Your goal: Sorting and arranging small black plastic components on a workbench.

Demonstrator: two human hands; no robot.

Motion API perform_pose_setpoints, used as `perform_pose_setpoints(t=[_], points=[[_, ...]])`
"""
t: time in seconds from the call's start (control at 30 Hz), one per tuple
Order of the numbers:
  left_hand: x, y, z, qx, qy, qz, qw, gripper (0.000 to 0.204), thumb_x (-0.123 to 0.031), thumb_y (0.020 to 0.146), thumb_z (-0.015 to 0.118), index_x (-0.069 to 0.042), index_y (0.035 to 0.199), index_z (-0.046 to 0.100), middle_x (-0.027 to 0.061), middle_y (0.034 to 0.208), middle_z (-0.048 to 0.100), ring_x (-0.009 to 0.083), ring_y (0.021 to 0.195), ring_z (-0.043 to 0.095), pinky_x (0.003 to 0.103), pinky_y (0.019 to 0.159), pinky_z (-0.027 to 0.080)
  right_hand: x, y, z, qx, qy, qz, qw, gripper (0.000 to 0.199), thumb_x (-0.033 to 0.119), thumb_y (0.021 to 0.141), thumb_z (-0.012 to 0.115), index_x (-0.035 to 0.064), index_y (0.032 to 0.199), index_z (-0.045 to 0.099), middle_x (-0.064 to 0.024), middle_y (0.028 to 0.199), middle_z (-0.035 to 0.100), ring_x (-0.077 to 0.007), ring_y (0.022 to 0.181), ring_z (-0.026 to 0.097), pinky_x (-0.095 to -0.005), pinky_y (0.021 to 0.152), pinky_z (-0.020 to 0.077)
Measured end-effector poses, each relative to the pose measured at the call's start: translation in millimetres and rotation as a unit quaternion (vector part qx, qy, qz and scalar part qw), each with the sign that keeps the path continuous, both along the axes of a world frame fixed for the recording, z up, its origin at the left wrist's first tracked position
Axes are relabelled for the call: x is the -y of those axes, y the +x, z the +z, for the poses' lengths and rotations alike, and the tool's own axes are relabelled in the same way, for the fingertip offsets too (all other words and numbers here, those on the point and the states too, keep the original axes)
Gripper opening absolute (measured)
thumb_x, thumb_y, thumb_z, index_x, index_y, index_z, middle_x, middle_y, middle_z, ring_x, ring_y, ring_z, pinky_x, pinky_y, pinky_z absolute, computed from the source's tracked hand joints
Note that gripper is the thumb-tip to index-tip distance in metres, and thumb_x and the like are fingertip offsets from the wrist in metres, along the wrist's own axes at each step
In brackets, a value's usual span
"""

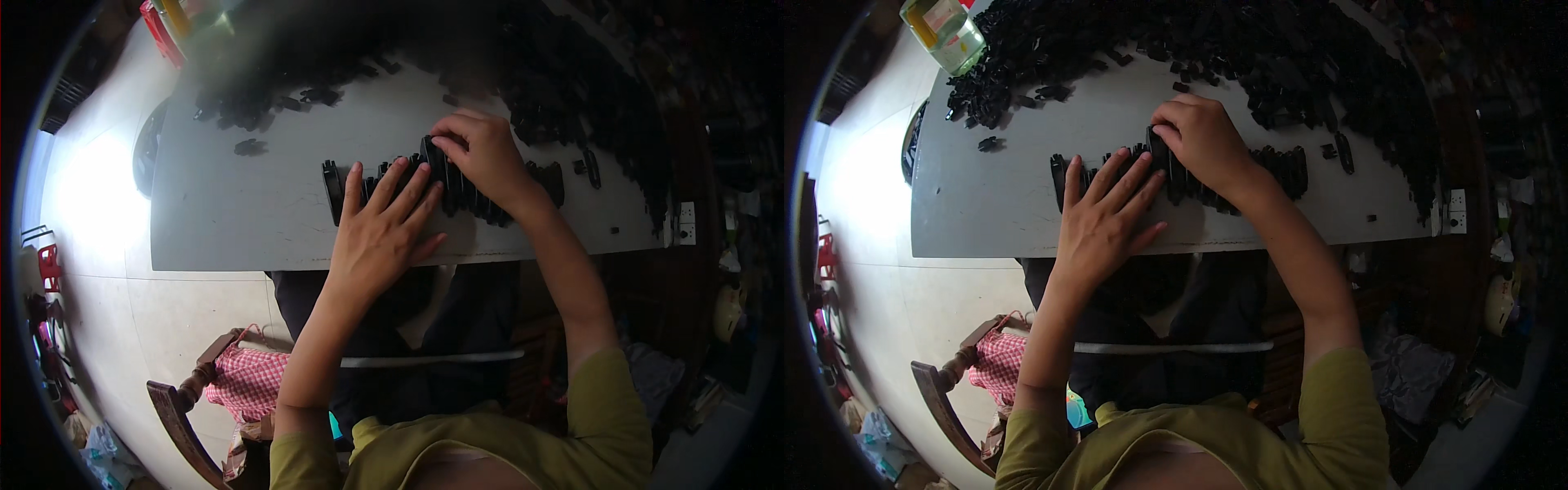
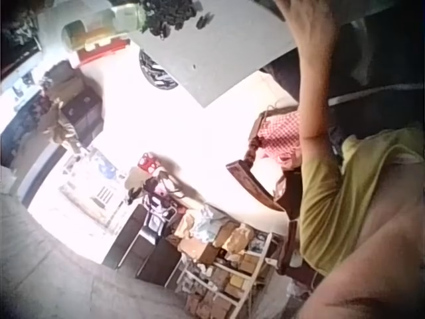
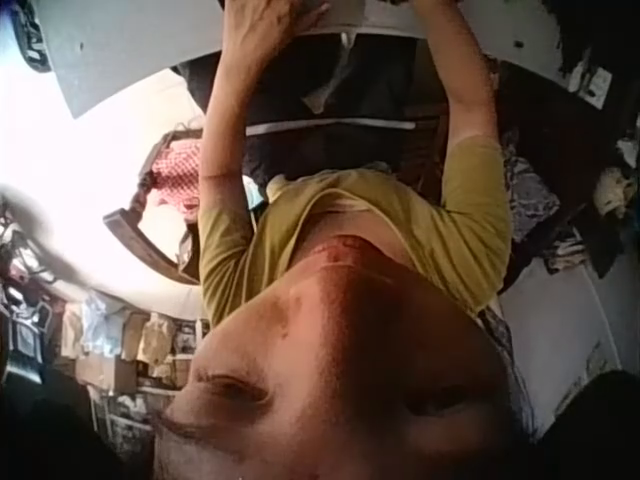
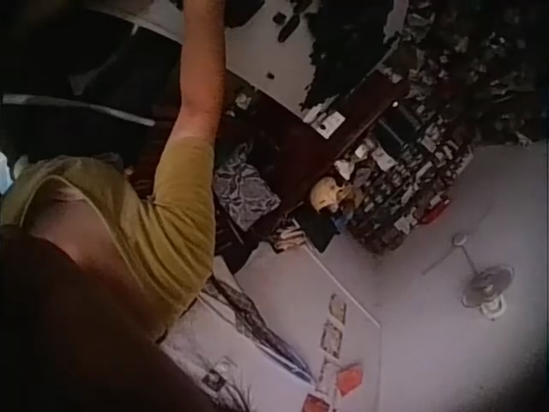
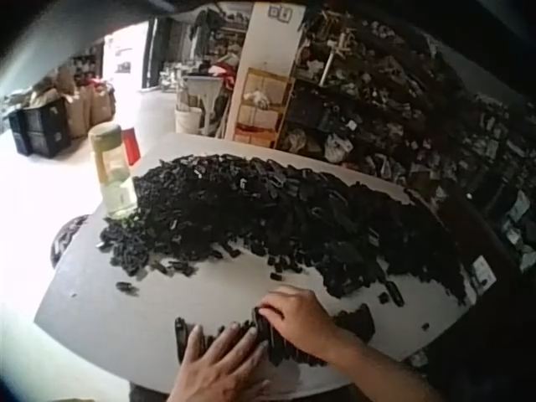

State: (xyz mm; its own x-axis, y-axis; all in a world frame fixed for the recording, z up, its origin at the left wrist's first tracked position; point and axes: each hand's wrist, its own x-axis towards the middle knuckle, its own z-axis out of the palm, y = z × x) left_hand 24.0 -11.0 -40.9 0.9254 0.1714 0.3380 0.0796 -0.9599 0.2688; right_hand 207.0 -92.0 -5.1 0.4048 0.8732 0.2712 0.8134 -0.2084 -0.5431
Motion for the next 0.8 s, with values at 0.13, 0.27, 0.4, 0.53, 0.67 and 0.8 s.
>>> perform_pose_setpoints(t=[0.13, 0.27, 0.4, 0.53, 0.67, 0.8], points=[[0, 1, 0, 0.002, -0.004, -0.001, 1.0, 0.055, -0.042, 0.083, 0.066, -0.022, 0.133, 0.054, -0.0018, 0.144, 0.046, 0.0214, 0.135, 0.039, 0.058, 0.111, 0.02, 1, -2, -4, 0.073, 0.028, 0.009, 0.997, 0.005, 0.006, 0.083, 0.066, 0.0019, 0.085, 0.065, -0.0102, 0.083, 0.063, -0.0284, 0.072, 0.064, -0.0361, 0.064, 0.0516], [0, 1, 1, 0.002, -0.009, -0.003, 1.0, 0.055, -0.041, 0.083, 0.067, -0.021, 0.133, 0.054, -0.0018, 0.143, 0.047, 0.0216, 0.134, 0.04, 0.058, 0.111, 0.021, 4, -6, -3, 0.093, 0.01, -0.002, 0.996, 0.005, 0.008, 0.083, 0.065, 0.0036, 0.084, 0.064, -0.009, 0.085, 0.062, -0.0286, 0.075, 0.064, -0.0369, 0.065, 0.0514], [0, 1, 1, 0.002, -0.013, -0.005, 1.0, 0.056, -0.041, 0.082, 0.067, -0.021, 0.133, 0.054, -0.0017, 0.143, 0.047, 0.0217, 0.134, 0.04, 0.058, 0.111, 0.021, 11, -22, 12, 0.157, -0.107, 0.005, 0.982, 0.005, 0.009, 0.083, 0.064, 0.0056, 0.086, 0.066, -0.0081, 0.093, 0.062, -0.0283, 0.081, 0.063, -0.037, 0.068, 0.0516], [-1, -1, 1, -0.002, -0.007, -0.004, 1.0, 0.055, -0.04, 0.082, 0.067, -0.02, 0.133, 0.054, -0.0013, 0.143, 0.047, 0.022, 0.134, 0.04, 0.058, 0.111, 0.021, 10, -18, 18, 0.159, -0.164, 0.022, 0.973, 0.008, 0.008, 0.084, 0.061, 0.0064, 0.089, 0.068, -0.0082, 0.098, 0.062, -0.0274, 0.086, 0.063, -0.0377, 0.07, 0.0516], [-1, 1, 1, -0.005, -0.004, -0.005, 1.0, 0.055, -0.039, 0.083, 0.067, -0.021, 0.134, 0.054, -0.0007, 0.143, 0.046, 0.0225, 0.134, 0.04, 0.057, 0.112, 0.021, 5, 35, 10, 0.039, -0.11, 0.027, 0.993, 0.019, 0.01, 0.083, 0.06, 0.0075, 0.098, 0.072, -0.0074, 0.095, 0.063, -0.0258, 0.086, 0.064, -0.0366, 0.074, 0.0523], [1, 2, 2, 0.004, -0.009, -0.004, 1.0, 0.056, -0.039, 0.083, 0.066, -0.022, 0.134, 0.053, -0.0001, 0.144, 0.046, 0.0225, 0.135, 0.039, 0.057, 0.112, 0.021, -11, 69, -15, 0.063, -0.035, -0.07, 0.995, 0.017, 0.013, 0.083, 0.066, 0.0077, 0.098, 0.072, -0.0084, 0.091, 0.065, -0.0272, 0.082, 0.065, -0.0383, 0.073, 0.0529]])
